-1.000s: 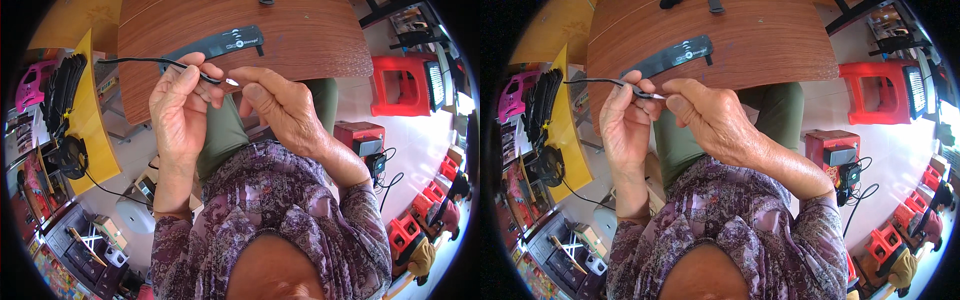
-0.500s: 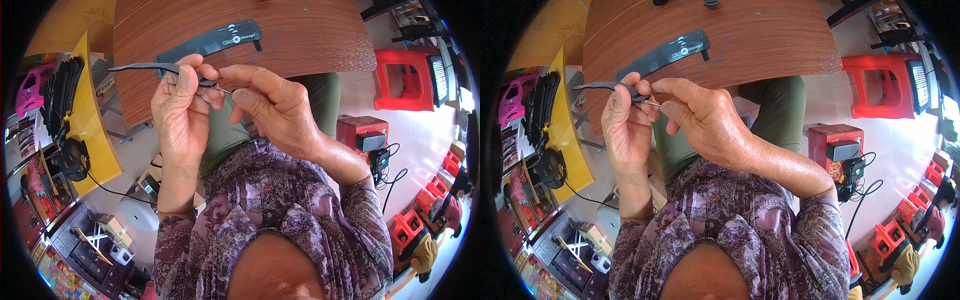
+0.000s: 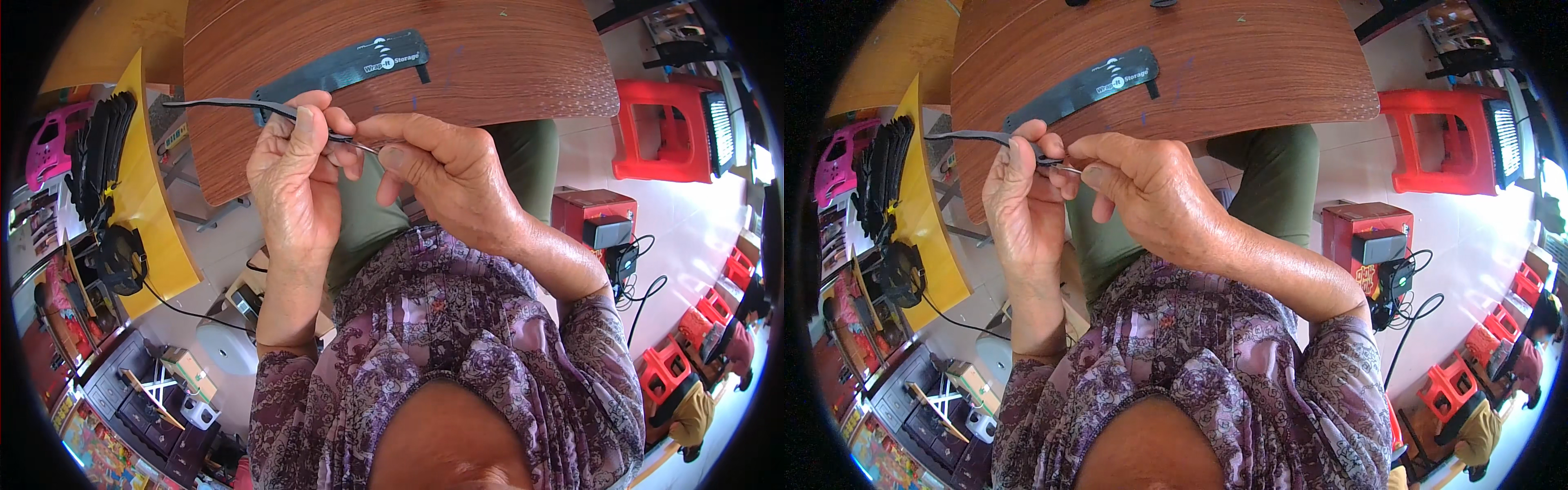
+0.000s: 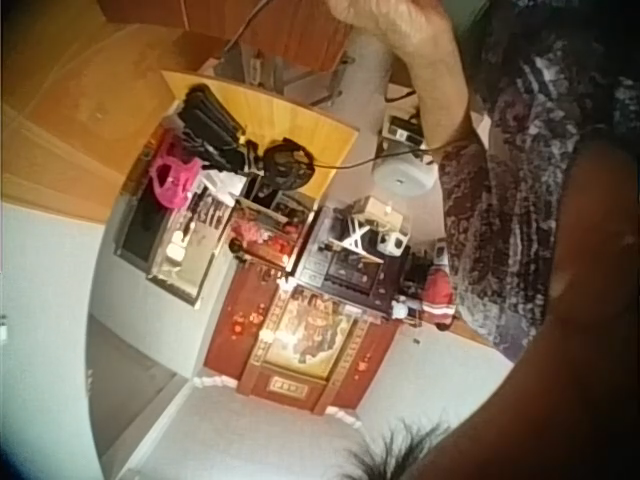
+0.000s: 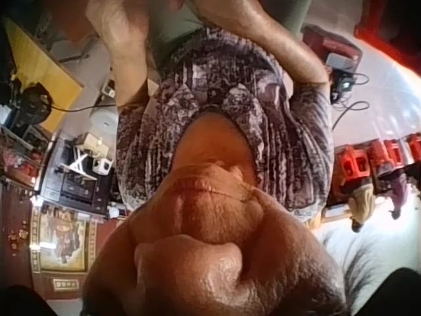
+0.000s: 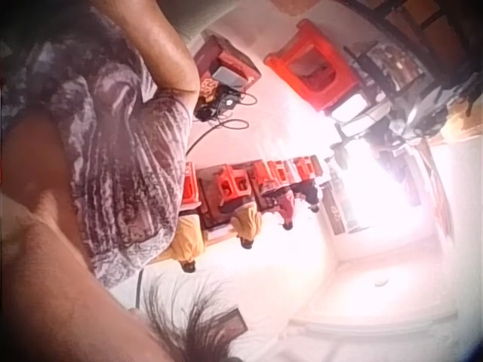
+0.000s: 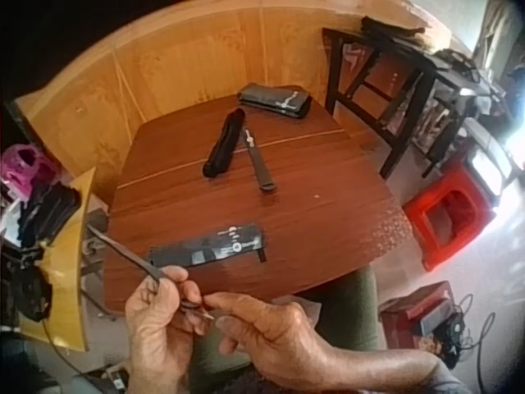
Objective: The person is assembling storage straps by threading plastic fasteners through holes in the straps.
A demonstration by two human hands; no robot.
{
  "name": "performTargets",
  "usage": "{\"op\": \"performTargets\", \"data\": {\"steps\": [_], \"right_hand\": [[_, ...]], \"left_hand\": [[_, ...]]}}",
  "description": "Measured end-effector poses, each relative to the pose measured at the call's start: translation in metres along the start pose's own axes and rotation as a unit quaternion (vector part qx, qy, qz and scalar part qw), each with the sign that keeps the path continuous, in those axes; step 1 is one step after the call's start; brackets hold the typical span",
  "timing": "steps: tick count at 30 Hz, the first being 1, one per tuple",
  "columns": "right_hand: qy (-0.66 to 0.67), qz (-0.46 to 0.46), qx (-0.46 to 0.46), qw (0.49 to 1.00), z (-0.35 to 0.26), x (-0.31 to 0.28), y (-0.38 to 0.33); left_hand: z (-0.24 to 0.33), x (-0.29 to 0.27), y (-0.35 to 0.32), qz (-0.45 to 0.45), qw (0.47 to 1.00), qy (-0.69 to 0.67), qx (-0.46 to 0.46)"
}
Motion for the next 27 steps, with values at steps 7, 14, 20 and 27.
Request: {"op": "performTargets", "data": {"steps": [7, 14, 20, 27], "right_hand": [[0.065, -0.038, 0.104, 0.992, 0.010, 0.004, 0.004], [0.059, -0.043, 0.040, 0.997, 0.009, 0.009, 0.009], [0.069, -0.033, 0.025, 0.997, 0.009, 0.011, 0.010], [-0.011, -0.021, 0.007, 1.000, 0.012, 0.011, 0.011]], "left_hand": [[0.007, -0.002, -0.001, 0.003, 0.998, 0.044, 0.055], [0.012, -0.004, -0.001, 0.015, 0.988, 0.097, 0.123], [0.014, -0.007, 0.002, 0.041, 0.986, 0.105, 0.124], [0.015, -0.011, 0.000, 0.070, 0.979, 0.143, 0.124]]}}
Point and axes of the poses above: each hand's wrist, its own y-axis towards the middle knuckle, its own x-axis out of the palm, z = x × y, the point moved 10 cm from there along y, towards the middle knuckle, and after that the axes turned 1 degree about -z, right-handed, at the moved point
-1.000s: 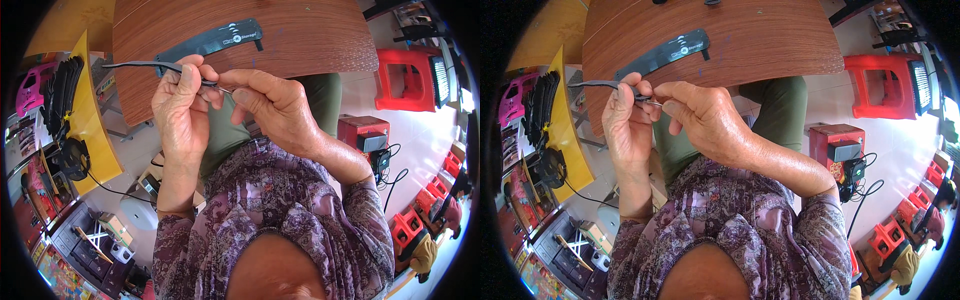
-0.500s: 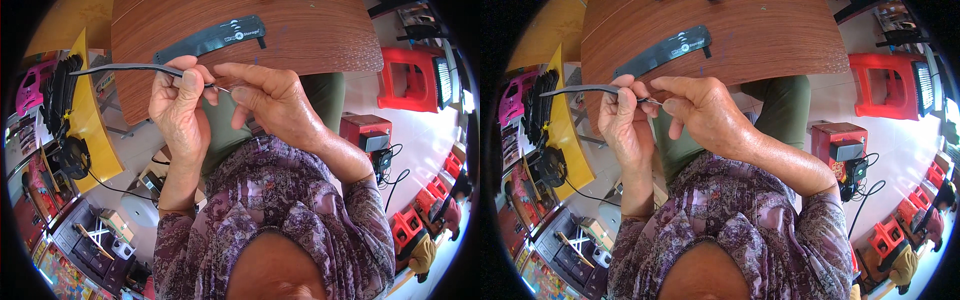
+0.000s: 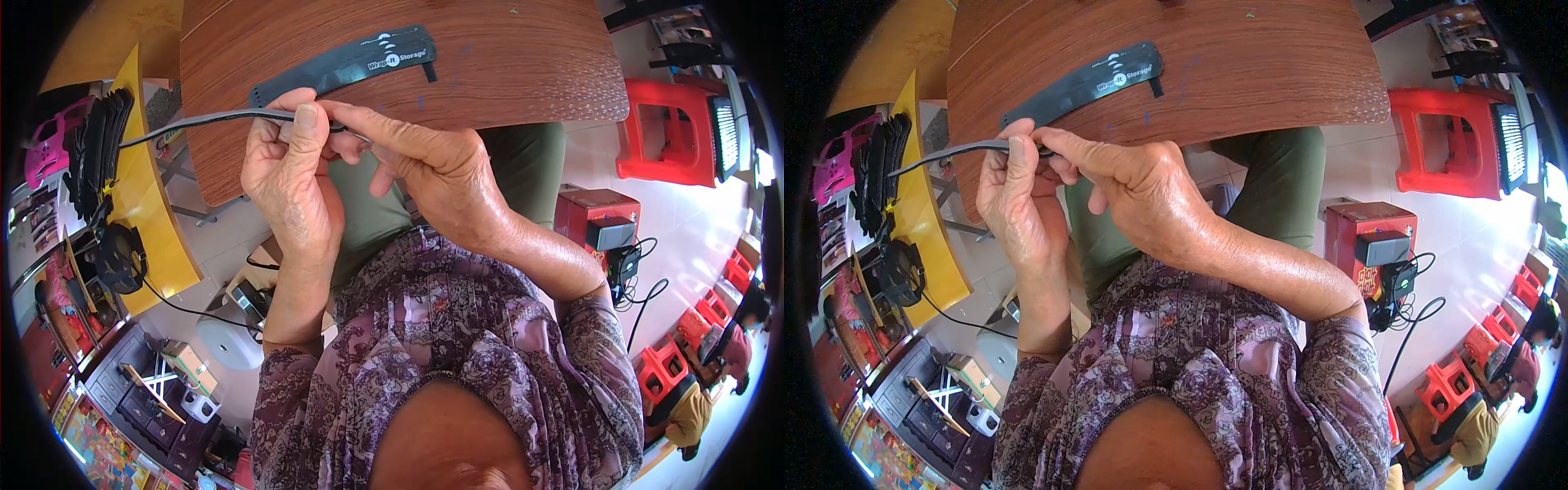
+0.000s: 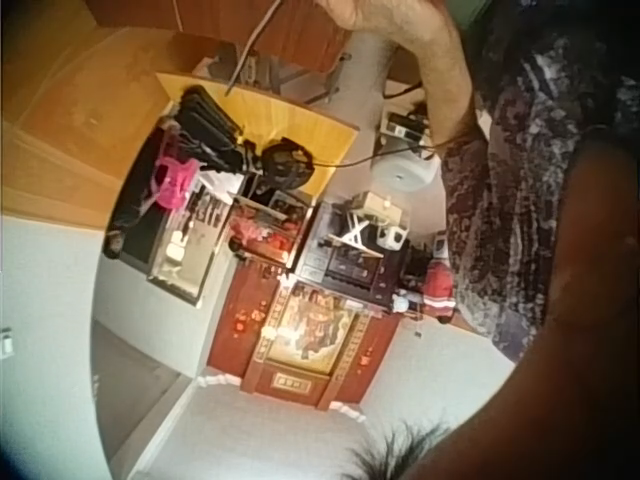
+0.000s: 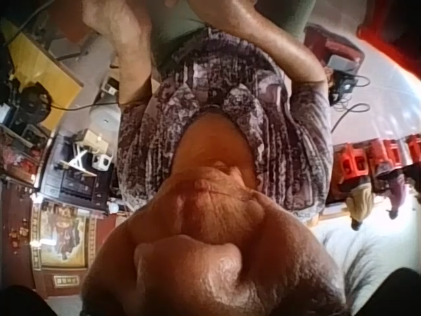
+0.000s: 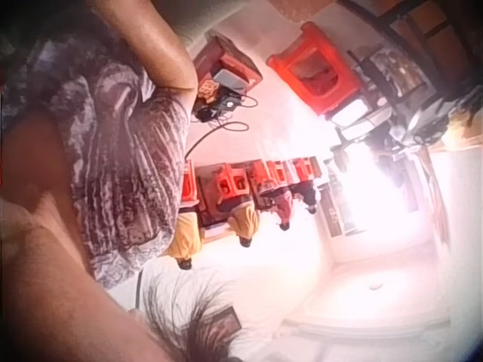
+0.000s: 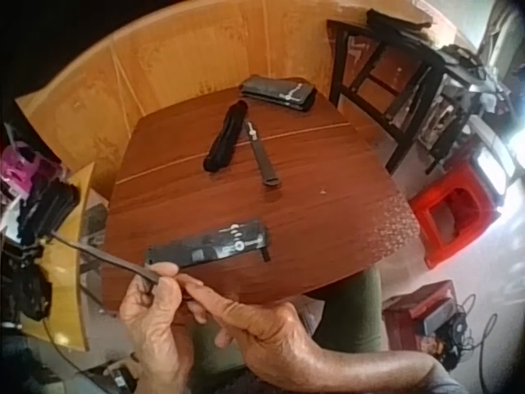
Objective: The person is assembling storage straps by threading plastic fasteners through holes in the straps.
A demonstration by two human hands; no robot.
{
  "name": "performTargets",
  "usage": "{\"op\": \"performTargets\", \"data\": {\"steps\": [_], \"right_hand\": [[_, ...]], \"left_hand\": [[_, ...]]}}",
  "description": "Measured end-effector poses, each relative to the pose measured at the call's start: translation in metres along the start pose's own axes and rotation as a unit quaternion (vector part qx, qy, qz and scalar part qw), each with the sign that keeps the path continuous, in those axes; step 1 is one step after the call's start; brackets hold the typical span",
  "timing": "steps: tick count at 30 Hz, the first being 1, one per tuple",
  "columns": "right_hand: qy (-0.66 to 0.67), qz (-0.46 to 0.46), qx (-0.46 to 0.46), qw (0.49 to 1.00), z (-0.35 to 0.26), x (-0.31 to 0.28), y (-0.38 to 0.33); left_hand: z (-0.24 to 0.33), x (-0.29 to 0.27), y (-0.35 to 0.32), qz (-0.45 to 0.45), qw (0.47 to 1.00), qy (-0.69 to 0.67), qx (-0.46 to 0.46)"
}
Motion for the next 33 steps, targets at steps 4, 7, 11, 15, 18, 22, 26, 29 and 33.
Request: {"op": "performTargets", "data": {"steps": [4, 7, 11, 15, 18, 22, 26, 29, 33], "right_hand": [[-0.019, 0.012, -0.011, 1.000, 0.003, -0.001, -0.002], [0.029, 0.002, 0.018, 0.999, 0.004, -0.001, 0.000], [0.086, 0.008, 0.045, 0.995, 0.012, -0.004, 0.004], [0.093, 0.001, 0.067, 0.993, 0.013, -0.005, 0.002], [0.100, 0.021, 0.047, 0.994, 0.010, -0.005, 0.001], [0.058, 0.034, 0.024, 0.997, 0.009, -0.005, -0.002], [-0.053, 0.053, -0.036, 0.997, 0.003, -0.005, -0.006], [-0.053, 0.049, -0.034, 0.997, 0.000, -0.004, -0.006], [-0.055, 0.050, -0.041, 0.996, 0.001, -0.006, -0.006]], "left_hand": [[0.000, 0.002, 0.001, -0.003, 1.000, 0.009, -0.003], [-0.003, 0.000, 0.002, -0.012, 1.000, -0.022, -0.007], [-0.014, 0.005, 0.002, -0.038, 0.993, -0.095, -0.065], [-0.013, 0.006, -0.002, -0.041, 0.993, -0.083, -0.067], [-0.010, 0.003, -0.005, -0.037, 0.998, -0.022, -0.052], [-0.007, 0.000, -0.007, -0.035, 0.998, -0.013, -0.040], [-0.011, 0.002, -0.006, -0.019, 0.994, -0.078, -0.072], [-0.010, 0.003, -0.008, -0.016, 0.990, -0.106, -0.093], [-0.012, 0.003, -0.007, -0.027, 0.989, -0.111, -0.091]]}}
Point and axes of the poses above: each hand's wrist, its own y-axis towards the middle knuckle, its own x-axis out of the palm, z = x × y, the point moved 10 cm from there along y, towards the middle knuckle, and after that the axes turned 1 degree about -z, right-handed, at the moved point
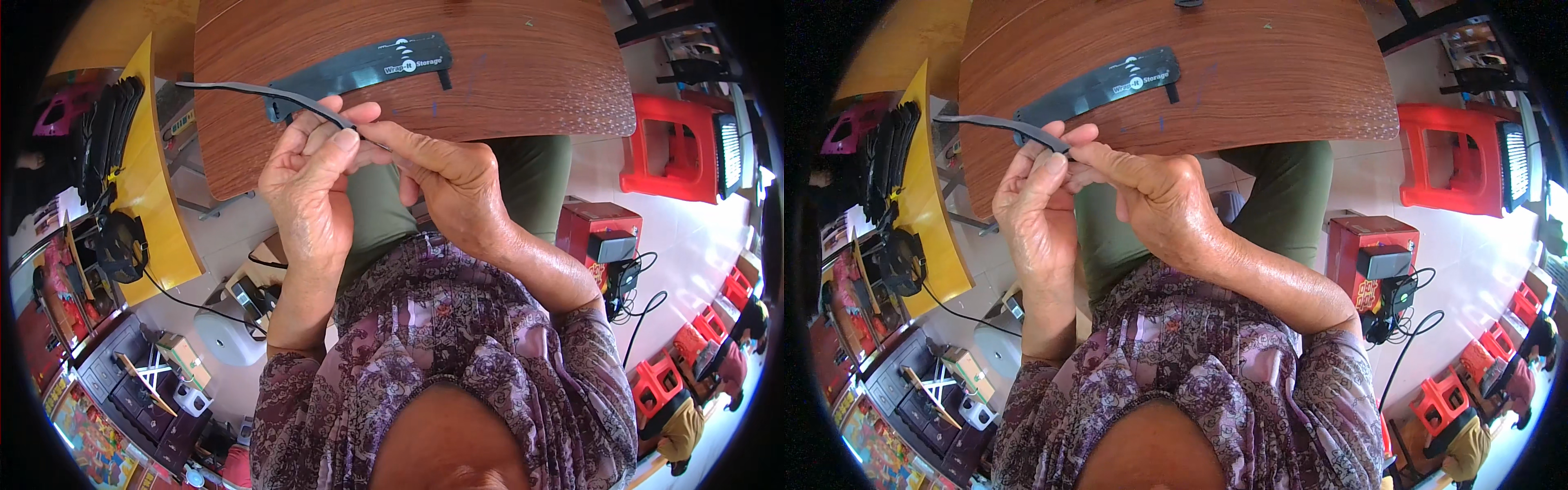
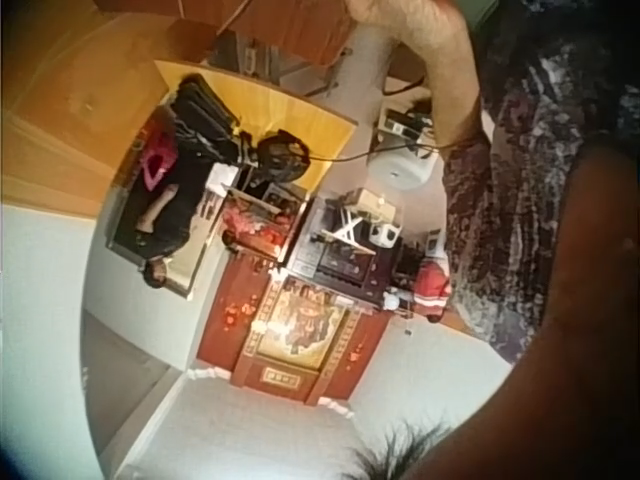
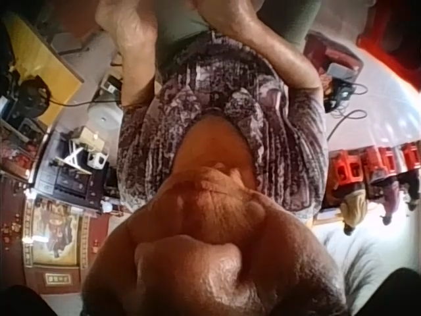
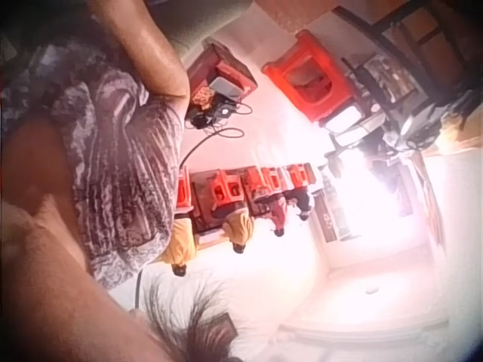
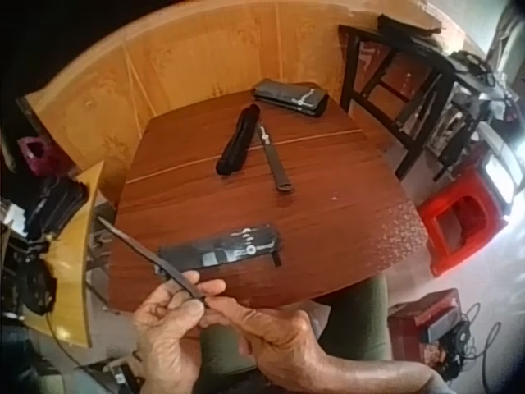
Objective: The person is assembling storage straps by threading plastic fasteners through holes in the straps.
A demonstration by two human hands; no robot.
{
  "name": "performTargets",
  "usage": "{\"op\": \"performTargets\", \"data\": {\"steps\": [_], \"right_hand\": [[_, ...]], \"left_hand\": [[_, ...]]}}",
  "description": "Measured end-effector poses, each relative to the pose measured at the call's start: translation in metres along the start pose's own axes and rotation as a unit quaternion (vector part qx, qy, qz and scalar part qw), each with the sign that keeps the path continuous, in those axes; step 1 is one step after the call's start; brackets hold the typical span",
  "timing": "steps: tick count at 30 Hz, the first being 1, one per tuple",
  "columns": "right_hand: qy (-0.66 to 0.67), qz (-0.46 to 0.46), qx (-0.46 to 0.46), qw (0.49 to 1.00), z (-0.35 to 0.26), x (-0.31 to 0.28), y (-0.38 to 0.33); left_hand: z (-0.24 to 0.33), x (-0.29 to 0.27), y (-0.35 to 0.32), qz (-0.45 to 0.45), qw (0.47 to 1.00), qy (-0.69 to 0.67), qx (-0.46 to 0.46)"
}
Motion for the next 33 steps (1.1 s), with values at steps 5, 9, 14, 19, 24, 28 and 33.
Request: {"op": "performTargets", "data": {"steps": [5, 9, 14, 19, 24, 28, 33], "right_hand": [[0.090, -0.019, 0.070, 0.993, 0.013, 0.003, -0.001], [0.146, -0.030, 0.117, 0.982, 0.019, 0.002, 0.002], [0.113, -0.023, 0.144, 0.983, 0.023, 0.005, -0.001], [0.047, -0.040, 0.128, 0.990, 0.013, 0.006, -0.007], [0.060, -0.041, 0.125, 0.989, 0.023, 0.005, -0.016], [0.035, -0.026, 0.124, 0.991, 0.023, 0.001, -0.015], [0.033, -0.019, 0.112, 0.993, 0.017, 0.002, -0.010]], "left_hand": [[0.000, 0.002, 0.000, 0.006, 1.000, 0.022, 0.005], [-0.003, -0.001, 0.002, -0.013, 1.000, 0.000, -0.014], [-0.003, -0.008, 0.004, -0.017, 0.999, -0.022, -0.031], [-0.001, -0.016, 0.003, 0.029, 0.999, -0.018, -0.024], [0.006, -0.013, 0.000, 0.027, 1.000, 0.010, 0.008], [-0.001, -0.006, -0.001, -0.006, 1.000, 0.028, -0.009], [0.000, -0.012, -0.006, 0.007, 0.996, 0.053, -0.071]]}}
Point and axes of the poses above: each hand's wrist, its own y-axis towards the middle knuckle, its own x-axis out of the palm, z = x × y, the point moved 10 cm from there along y, towards the middle knuckle, and after that the axes turned 1 degree about -z, right-handed, at the moved point
